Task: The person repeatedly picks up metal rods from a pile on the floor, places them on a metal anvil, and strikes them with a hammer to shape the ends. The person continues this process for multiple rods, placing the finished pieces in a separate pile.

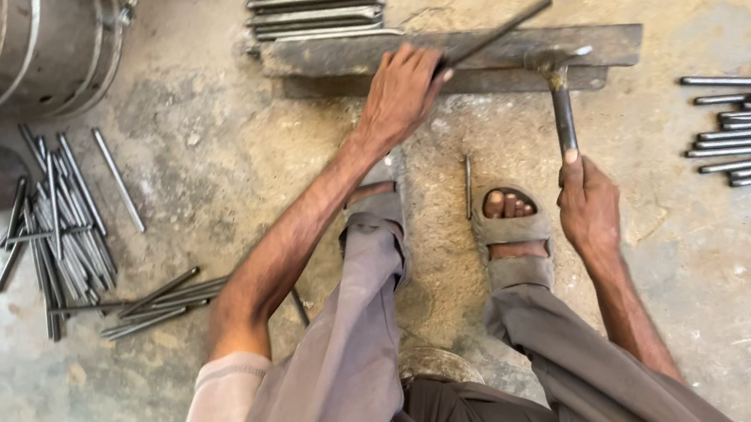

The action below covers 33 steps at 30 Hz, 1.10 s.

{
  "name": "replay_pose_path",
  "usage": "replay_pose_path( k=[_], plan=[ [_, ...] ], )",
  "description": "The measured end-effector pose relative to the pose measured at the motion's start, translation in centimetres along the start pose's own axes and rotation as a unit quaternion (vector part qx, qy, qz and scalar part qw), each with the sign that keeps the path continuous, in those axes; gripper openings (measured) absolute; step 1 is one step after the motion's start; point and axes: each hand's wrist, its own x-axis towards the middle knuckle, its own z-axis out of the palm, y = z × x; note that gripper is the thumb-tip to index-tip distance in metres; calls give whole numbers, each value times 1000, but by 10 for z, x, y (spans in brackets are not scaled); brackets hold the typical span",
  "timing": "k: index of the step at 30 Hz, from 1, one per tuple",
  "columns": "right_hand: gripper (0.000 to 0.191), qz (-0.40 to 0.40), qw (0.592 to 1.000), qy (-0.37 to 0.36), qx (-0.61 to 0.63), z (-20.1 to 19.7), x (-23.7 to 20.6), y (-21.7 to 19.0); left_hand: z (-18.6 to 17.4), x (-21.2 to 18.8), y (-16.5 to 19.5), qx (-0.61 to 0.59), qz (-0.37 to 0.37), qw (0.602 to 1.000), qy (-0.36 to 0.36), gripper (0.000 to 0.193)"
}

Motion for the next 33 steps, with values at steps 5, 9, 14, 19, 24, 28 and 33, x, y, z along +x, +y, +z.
replay_pose_path(
  k=[5, 9, 14, 19, 24, 28, 33],
  plan=[
    [58, 80, 997, -3, 12, -13, -21, 22, 16, -37, 9, -31, -125, 971, -201, 39],
    [59, 98, 995, -5, -3, -21, -26, 20, 13, -49, 1, -25, -163, 962, -217, 34],
    [56, 47, 999, -20, -13, -31, -19, 0, -8, -42, -22, -9, -214, 930, -298, 40],
    [49, 22, 999, -43, 3, -14, -4, -25, -30, -35, -32, 0, -182, 935, -304, 38],
    [51, -94, 993, -18, -74, 3, 13, -58, -46, -18, -24, -6, -172, 947, -271, 36],
    [46, -10, 997, -50, -50, -30, 12, -78, -49, -12, -18, -17, -220, 921, -320, 38],
    [52, -270, 947, 64, 163, -61, -3, -74, -45, -23, -19, -30, -216, 928, -301, 35]
  ],
)
